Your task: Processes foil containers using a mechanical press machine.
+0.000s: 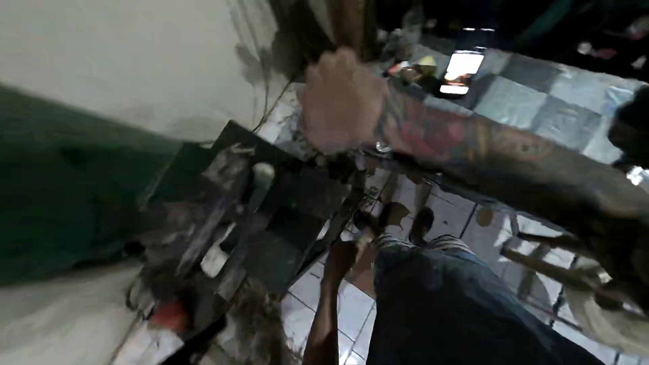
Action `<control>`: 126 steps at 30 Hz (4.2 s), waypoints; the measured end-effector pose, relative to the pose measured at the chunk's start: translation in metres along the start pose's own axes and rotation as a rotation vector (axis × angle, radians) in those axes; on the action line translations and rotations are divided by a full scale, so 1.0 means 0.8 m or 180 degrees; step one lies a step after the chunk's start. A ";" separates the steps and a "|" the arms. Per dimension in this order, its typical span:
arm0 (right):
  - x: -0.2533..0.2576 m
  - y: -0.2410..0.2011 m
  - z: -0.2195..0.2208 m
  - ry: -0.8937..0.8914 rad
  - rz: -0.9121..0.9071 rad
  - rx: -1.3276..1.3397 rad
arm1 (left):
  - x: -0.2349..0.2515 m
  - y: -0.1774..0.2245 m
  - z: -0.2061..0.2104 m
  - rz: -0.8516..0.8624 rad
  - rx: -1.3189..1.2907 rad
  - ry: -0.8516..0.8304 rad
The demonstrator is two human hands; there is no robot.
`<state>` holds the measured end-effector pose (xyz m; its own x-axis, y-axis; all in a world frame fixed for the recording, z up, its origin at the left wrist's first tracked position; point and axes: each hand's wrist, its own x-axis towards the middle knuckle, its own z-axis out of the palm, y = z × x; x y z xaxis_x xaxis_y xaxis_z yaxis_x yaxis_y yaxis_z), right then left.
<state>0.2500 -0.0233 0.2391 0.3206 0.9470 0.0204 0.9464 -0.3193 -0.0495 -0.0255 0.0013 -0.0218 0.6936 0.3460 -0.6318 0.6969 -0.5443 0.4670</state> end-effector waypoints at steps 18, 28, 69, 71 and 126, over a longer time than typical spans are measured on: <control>-0.481 0.129 0.465 -0.2186 0.3669 0.2238 | 0.264 0.315 -0.071 0.0678 0.1755 0.0790; -0.457 0.121 0.430 -0.2126 0.3778 0.2236 | 0.229 0.372 -0.002 0.3849 0.1710 -0.0280; -0.397 0.076 0.232 0.1779 0.3205 0.6200 | 0.089 0.283 0.080 0.0567 -0.3266 -0.2021; -0.430 0.083 0.281 0.0664 0.3344 0.4823 | 0.138 0.262 0.131 0.1001 -0.1629 -0.1903; 0.115 -0.419 0.268 -0.1677 -0.1051 0.1222 | -0.093 -0.052 0.010 0.0290 -0.1462 0.0692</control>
<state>-0.0462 0.1785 0.0437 -0.1326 0.9140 -0.3835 0.8785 -0.0708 -0.4725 -0.1077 -0.0077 0.0010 0.7431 0.4903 -0.4554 0.6060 -0.2047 0.7687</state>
